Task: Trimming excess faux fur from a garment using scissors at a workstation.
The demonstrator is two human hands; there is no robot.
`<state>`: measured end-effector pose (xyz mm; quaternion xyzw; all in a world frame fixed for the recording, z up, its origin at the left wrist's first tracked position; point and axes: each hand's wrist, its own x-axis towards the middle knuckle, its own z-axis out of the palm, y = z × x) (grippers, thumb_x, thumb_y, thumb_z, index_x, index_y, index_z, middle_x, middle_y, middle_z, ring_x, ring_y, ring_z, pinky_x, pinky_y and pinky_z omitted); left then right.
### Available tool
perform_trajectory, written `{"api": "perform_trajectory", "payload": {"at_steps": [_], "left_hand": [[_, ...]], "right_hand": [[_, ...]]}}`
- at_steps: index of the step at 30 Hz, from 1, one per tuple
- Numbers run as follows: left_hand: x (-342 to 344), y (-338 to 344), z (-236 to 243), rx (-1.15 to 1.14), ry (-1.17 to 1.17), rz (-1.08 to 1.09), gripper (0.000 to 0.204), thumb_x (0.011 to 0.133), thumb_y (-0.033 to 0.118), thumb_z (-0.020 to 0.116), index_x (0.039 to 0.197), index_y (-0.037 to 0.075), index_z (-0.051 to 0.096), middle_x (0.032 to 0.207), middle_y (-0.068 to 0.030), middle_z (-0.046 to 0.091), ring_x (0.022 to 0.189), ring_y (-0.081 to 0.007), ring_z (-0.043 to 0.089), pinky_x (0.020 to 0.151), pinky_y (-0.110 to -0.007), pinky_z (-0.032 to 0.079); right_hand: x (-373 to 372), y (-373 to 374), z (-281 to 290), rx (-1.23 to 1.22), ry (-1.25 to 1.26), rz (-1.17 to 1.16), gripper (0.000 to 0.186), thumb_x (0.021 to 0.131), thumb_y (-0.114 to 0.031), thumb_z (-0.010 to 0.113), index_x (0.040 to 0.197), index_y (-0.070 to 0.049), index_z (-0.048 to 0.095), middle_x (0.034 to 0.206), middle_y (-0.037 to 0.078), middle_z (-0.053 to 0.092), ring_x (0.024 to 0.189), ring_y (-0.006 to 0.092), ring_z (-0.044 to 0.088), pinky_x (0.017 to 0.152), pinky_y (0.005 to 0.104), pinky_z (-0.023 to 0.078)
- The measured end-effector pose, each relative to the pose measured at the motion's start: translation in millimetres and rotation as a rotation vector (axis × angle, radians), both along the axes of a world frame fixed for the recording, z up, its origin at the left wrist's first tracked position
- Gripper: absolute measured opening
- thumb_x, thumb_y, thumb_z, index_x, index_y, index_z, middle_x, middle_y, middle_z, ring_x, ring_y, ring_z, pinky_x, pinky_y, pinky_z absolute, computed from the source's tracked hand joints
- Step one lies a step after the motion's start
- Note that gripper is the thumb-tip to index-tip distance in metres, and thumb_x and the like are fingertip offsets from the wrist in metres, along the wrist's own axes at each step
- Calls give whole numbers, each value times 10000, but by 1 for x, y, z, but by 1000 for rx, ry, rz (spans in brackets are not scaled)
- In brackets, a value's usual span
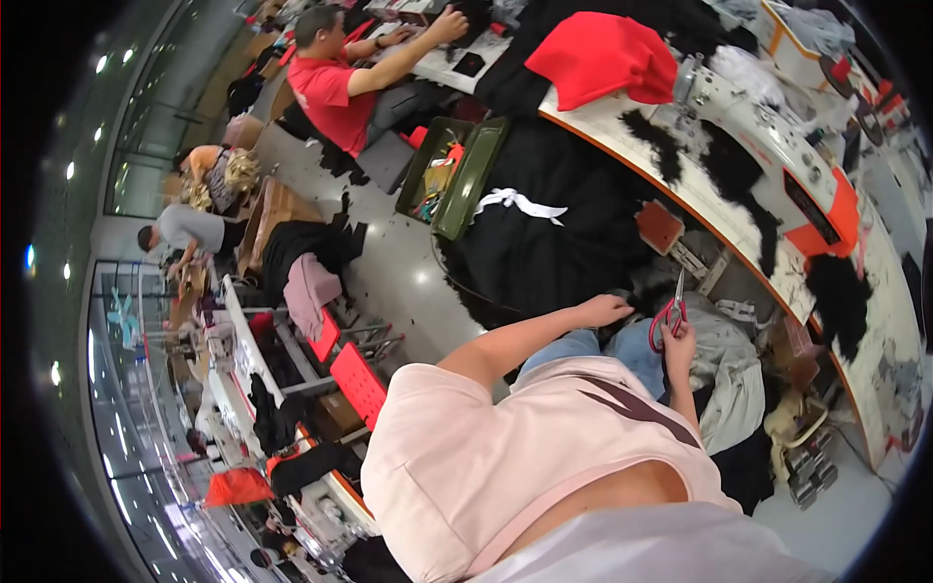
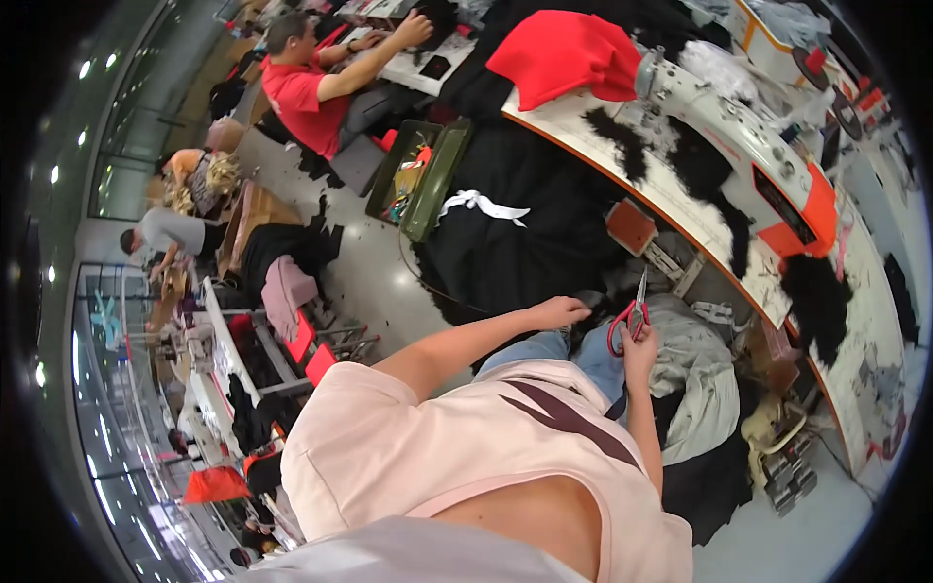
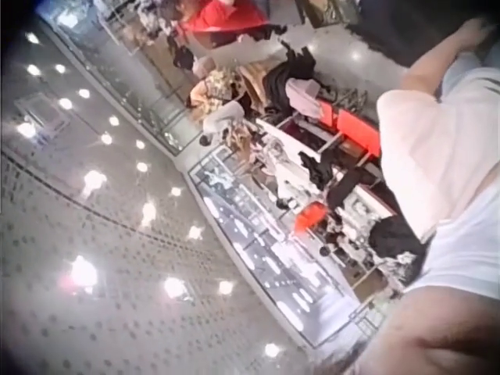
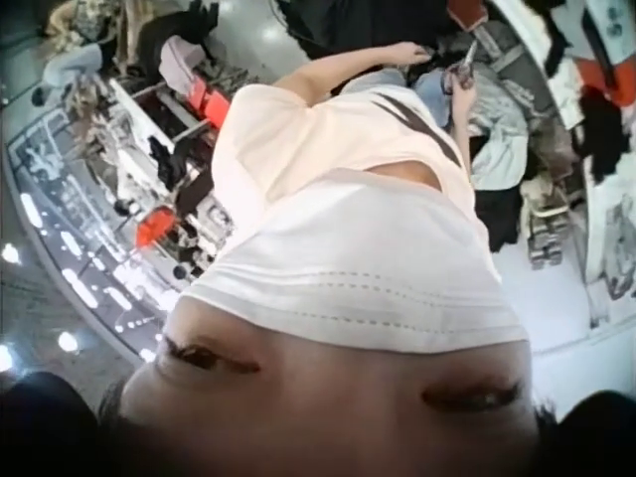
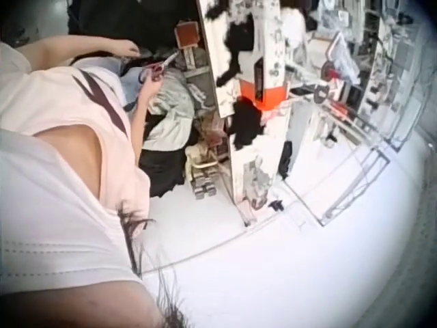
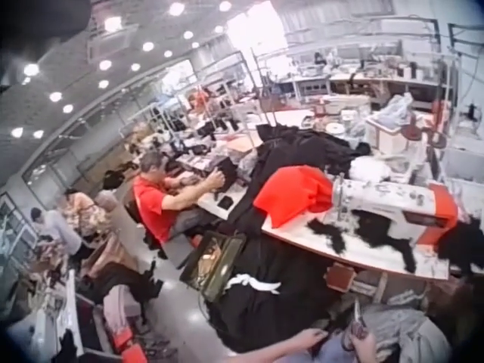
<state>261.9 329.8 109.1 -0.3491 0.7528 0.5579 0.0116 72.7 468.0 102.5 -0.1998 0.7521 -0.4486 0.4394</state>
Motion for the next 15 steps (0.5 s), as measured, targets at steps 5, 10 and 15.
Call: {"api": "perform_trajectory", "payload": {"at_steps": [5, 10, 15], "left_hand": [[-44, -12, 52, 620, 142, 373, 488, 927, 483, 505, 1151, 56, 583, 993, -55, 634, 872, -187, 606, 781, -358, 491], [-70, -22, 74, 874, 338, 544, 365, 914, 413, 561, 1127, 118, 546, 1016, -17, 610, 892, -127, 580, 784, -344, 481], [-83, -38, 67, 870, 365, 686, 315, 925, 393, 546, 1090, 125, 556, 933, 3, 605, 823, -107, 568, 725, -298, 470]], "right_hand": [[2, -50, 27, -89, 94, 111, 414, 838, -134, 687, 1104, 36, 420, 896, 124, 607, 748, 144, 605, 651, 260, 494], [-11, -100, 71, -181, 30, 322, 358, 863, -106, 635, 1095, 54, 414, 966, 168, 604, 827, 188, 644, 700, 289, 522], [-21, -124, 62, -216, 104, 461, 334, 849, -77, 626, 1088, 50, 431, 932, 180, 630, 804, 204, 659, 689, 303, 525]]}}
